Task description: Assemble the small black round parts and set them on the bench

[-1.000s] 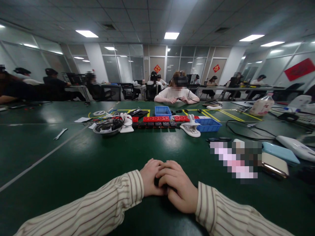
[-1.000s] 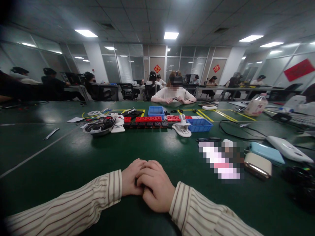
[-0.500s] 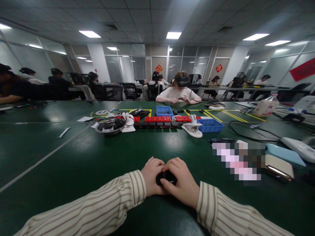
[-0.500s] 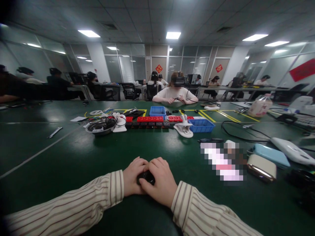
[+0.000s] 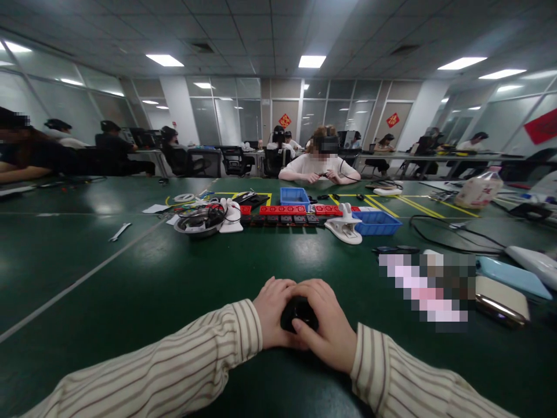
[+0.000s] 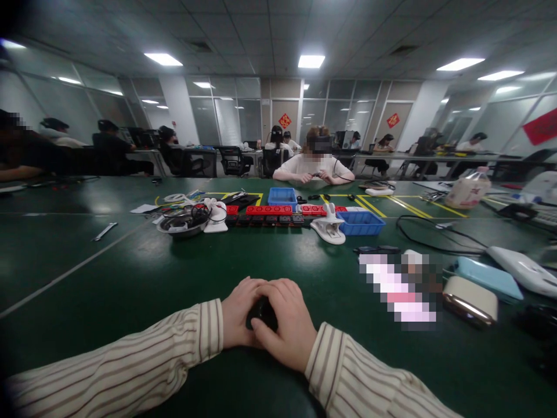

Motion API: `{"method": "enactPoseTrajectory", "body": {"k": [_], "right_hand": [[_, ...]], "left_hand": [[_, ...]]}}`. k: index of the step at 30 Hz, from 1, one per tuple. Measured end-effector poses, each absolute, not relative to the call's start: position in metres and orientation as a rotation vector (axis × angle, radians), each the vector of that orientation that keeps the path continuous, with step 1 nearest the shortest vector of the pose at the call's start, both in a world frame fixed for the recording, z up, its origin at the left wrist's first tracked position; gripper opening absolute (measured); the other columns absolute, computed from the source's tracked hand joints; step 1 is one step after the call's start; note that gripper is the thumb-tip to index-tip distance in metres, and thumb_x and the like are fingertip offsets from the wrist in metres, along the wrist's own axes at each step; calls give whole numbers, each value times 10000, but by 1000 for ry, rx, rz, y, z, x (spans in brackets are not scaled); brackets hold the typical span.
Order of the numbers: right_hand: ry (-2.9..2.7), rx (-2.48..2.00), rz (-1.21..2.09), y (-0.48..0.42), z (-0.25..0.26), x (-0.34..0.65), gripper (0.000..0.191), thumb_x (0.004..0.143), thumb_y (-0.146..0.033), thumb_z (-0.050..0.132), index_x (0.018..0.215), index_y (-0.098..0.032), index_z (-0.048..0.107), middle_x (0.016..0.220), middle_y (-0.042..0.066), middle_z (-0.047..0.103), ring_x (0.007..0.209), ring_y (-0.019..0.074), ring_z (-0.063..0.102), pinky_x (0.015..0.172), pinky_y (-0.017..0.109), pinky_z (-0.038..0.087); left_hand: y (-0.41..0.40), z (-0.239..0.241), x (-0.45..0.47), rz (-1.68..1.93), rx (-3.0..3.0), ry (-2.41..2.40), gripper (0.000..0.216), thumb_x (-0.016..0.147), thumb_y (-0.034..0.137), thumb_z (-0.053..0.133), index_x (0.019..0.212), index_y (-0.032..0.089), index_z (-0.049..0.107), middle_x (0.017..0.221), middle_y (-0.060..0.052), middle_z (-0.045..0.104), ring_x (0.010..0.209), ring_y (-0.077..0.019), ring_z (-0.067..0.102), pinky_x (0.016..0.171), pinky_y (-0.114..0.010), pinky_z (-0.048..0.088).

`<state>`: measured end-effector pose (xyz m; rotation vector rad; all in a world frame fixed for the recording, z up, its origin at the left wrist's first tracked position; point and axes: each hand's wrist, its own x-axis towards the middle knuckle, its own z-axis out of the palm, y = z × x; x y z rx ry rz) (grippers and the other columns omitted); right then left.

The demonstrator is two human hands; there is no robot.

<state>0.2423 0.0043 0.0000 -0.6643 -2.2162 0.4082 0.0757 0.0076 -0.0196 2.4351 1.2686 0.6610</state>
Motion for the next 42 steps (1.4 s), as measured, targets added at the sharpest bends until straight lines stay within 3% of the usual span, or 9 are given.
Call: {"method": "enactPoseTrajectory", "body": {"k": [5, 9, 15, 20, 25, 31, 34, 38, 42], "right_hand": [[-2237, -915, 369, 7, -4, 238, 267, 759, -407, 540, 857, -161, 501, 819, 64, 531, 762, 223, 466, 686, 387, 381], [-2329, -934, 357, 10, -5, 236, 154, 736, -304, 584, 784, -171, 522, 782, 46, 520, 759, 210, 461, 698, 370, 380], [-2320, -611, 467, 9, -2, 238, 173, 693, -128, 474, 845, -176, 540, 821, 50, 559, 820, 202, 481, 751, 365, 391], [-2372, -398, 454, 4, 2, 239, 255, 681, -101, 395, 850, -196, 561, 859, 39, 591, 875, 206, 483, 815, 389, 373], [-2315, -516, 357, 3, 0, 240, 249, 756, -202, 437, 983, -178, 536, 980, 73, 550, 933, 222, 474, 839, 404, 369], [-2228, -872, 316, 7, -7, 239, 353, 771, -487, 516, 886, -154, 505, 851, 81, 548, 776, 227, 491, 698, 388, 397], [-2279, -934, 272, 7, -7, 237, 353, 742, -502, 550, 819, -160, 510, 785, 61, 543, 722, 215, 484, 659, 368, 386], [-2340, -950, 213, 5, -3, 236, 196, 733, -341, 587, 791, -162, 533, 767, 52, 544, 733, 210, 478, 670, 355, 378], [-2372, -790, 190, 4, 0, 237, 147, 760, -234, 514, 873, -156, 565, 841, 77, 565, 790, 215, 485, 717, 372, 387]], "left_hand": [[5, -18, 77, 653, 2467, 1276, 750, 486, 496, 753, 1107, 181, 476, 1087, -78, 521, 1035, -270, 469, 1009, -555, 187], [7, -21, 76, 622, 2465, 1313, 544, 495, 488, 762, 898, 180, 567, 928, -36, 552, 934, -233, 513, 998, -516, 230], [10, -22, 75, 594, 2479, 1276, 501, 481, 406, 780, 904, 197, 613, 970, -30, 554, 952, -233, 511, 1002, -461, 262], [10, -21, 75, 555, 2487, 1259, 492, 504, 367, 773, 933, 186, 615, 990, -41, 546, 973, -251, 503, 1003, -490, 256], [7, -18, 75, 565, 2490, 1237, 685, 516, 445, 756, 1102, 185, 515, 1038, -71, 536, 998, -263, 490, 995, -547, 228], [3, -13, 77, 608, 2495, 1200, 697, 526, 453, 749, 1112, 190, 478, 1089, -77, 528, 1025, -270, 475, 997, -600, 174], [4, -16, 77, 650, 2484, 1206, 654, 514, 463, 758, 1038, 157, 515, 1013, -79, 548, 976, -255, 501, 1004, -552, 212], [7, -20, 77, 703, 2481, 1224, 527, 492, 365, 787, 918, 144, 568, 919, -52, 557, 895, -230, 526, 983, -471, 286], [9, -21, 75, 694, 2490, 1200, 478, 491, 297, 776, 908, 161, 586, 929, -39, 554, 886, -215, 518, 860, -347, 417]]}}
